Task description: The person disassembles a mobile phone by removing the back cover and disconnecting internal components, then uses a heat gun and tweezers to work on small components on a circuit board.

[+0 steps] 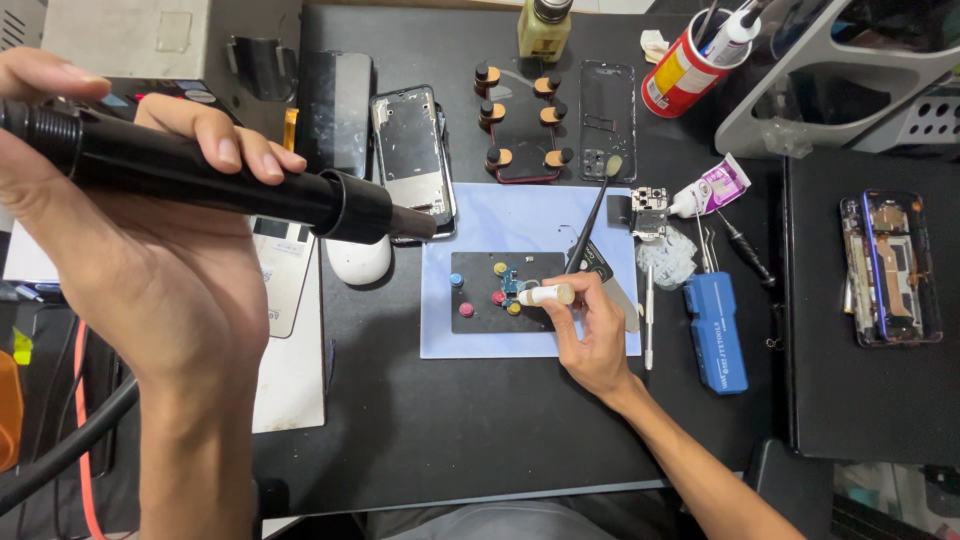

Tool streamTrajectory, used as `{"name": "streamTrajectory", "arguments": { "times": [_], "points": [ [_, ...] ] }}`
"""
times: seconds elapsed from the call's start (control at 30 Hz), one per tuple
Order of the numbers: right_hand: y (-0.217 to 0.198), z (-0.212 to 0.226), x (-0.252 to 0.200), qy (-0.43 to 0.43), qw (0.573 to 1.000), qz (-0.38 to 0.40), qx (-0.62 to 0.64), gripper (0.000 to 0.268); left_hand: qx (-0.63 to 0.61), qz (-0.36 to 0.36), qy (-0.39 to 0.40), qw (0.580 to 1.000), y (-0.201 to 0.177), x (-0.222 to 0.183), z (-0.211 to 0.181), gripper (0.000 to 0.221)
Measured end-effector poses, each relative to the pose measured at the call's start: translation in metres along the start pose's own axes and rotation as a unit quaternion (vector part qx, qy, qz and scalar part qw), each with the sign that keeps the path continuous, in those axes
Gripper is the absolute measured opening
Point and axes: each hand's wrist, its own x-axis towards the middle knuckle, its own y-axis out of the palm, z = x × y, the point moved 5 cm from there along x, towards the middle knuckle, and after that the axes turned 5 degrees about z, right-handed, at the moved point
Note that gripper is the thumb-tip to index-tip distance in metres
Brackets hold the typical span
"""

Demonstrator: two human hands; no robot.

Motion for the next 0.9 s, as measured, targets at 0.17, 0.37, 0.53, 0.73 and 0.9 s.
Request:
{"name": "streamTrajectory", "arguments": {
  "times": [0.17,0.37,0.53,0.73,0.9],
  "points": [
    [-0.001,0.000,-0.001,-0.001,1.000,-0.007,-0.001,0.014,0.000,0.000,-0.002,1.000,0.000,0.000,-0.001,0.048],
    [-0.001,0.001,-0.001,-0.013,1.000,-0.005,0.007,0.014,-0.001,0.002,-0.003,1.000,0.000,0.000,0.000,0.048],
    [-0.003,0.004,-0.001,-0.020,1.000,-0.016,-0.002,0.014,-0.002,0.002,-0.005,1.000,0.000,0.000,-0.001,0.048],
    [-0.004,0.009,0.000,-0.036,0.999,-0.024,-0.019,0.012,-0.002,0.004,-0.005,1.000,0.001,0.001,-0.002,0.048],
    [-0.005,0.009,0.001,-0.030,0.999,-0.026,-0.019,0.012,-0.002,0.005,-0.005,1.000,0.001,0.001,-0.003,0.047]
  ]
}}
